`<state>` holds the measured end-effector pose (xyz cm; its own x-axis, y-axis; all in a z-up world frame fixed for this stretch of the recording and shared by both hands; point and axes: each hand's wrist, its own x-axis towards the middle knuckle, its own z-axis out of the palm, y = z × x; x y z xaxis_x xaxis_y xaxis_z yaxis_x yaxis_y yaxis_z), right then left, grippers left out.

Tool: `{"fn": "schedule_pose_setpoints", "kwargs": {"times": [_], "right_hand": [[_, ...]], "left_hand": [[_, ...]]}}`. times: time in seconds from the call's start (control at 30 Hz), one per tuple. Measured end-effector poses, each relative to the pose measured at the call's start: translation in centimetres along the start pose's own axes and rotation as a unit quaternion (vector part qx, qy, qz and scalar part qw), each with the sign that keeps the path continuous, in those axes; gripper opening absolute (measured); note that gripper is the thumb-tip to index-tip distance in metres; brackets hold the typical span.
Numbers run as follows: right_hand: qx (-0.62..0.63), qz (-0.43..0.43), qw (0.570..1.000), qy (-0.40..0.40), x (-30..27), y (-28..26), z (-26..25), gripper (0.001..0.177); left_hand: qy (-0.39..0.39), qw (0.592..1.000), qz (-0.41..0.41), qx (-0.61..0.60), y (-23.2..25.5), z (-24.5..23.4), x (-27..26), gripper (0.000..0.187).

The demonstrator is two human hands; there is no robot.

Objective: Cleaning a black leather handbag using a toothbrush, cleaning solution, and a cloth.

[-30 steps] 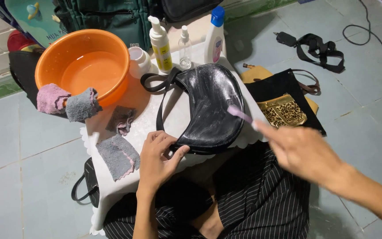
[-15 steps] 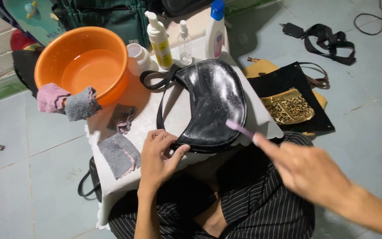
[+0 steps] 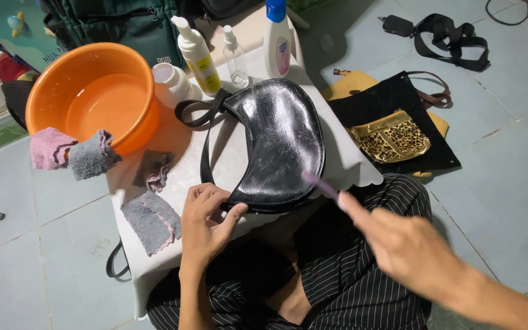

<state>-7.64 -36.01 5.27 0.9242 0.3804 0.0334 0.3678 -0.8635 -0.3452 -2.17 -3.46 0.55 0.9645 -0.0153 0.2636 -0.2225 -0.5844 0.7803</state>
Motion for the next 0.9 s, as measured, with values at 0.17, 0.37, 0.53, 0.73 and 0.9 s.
{"fn": "schedule_pose_setpoints", "kwargs": {"times": [0.17,0.37,0.53,0.73,0.9], "right_hand": [[0.020,0.010,0.999,0.038,0.2,1.4,0.9,0.069],[0.050,-0.004,0.998,-0.045,0.0,-2.8,0.6,0.071],[-0.016,-0.025,0.999,0.019,0.1,-6.2,1.4,0.065],[-0.008,-0.036,0.998,0.050,1.0,-5.8,2.8,0.055],[-0.015,-0.023,0.997,0.067,2.1,-5.2,1.2,0.058]], "left_hand": [[-0.003,1.000,-0.003,-0.004,0.2,0.3,-0.2,0.022],[-0.004,1.000,0.002,-0.007,0.0,0.1,-0.1,0.024],[0.037,0.992,0.057,0.109,1.1,0.9,0.2,0.048],[0.056,0.990,0.042,0.122,0.7,1.5,0.0,0.059],[0.070,0.988,0.042,0.131,0.4,2.1,-0.4,0.060]]}}
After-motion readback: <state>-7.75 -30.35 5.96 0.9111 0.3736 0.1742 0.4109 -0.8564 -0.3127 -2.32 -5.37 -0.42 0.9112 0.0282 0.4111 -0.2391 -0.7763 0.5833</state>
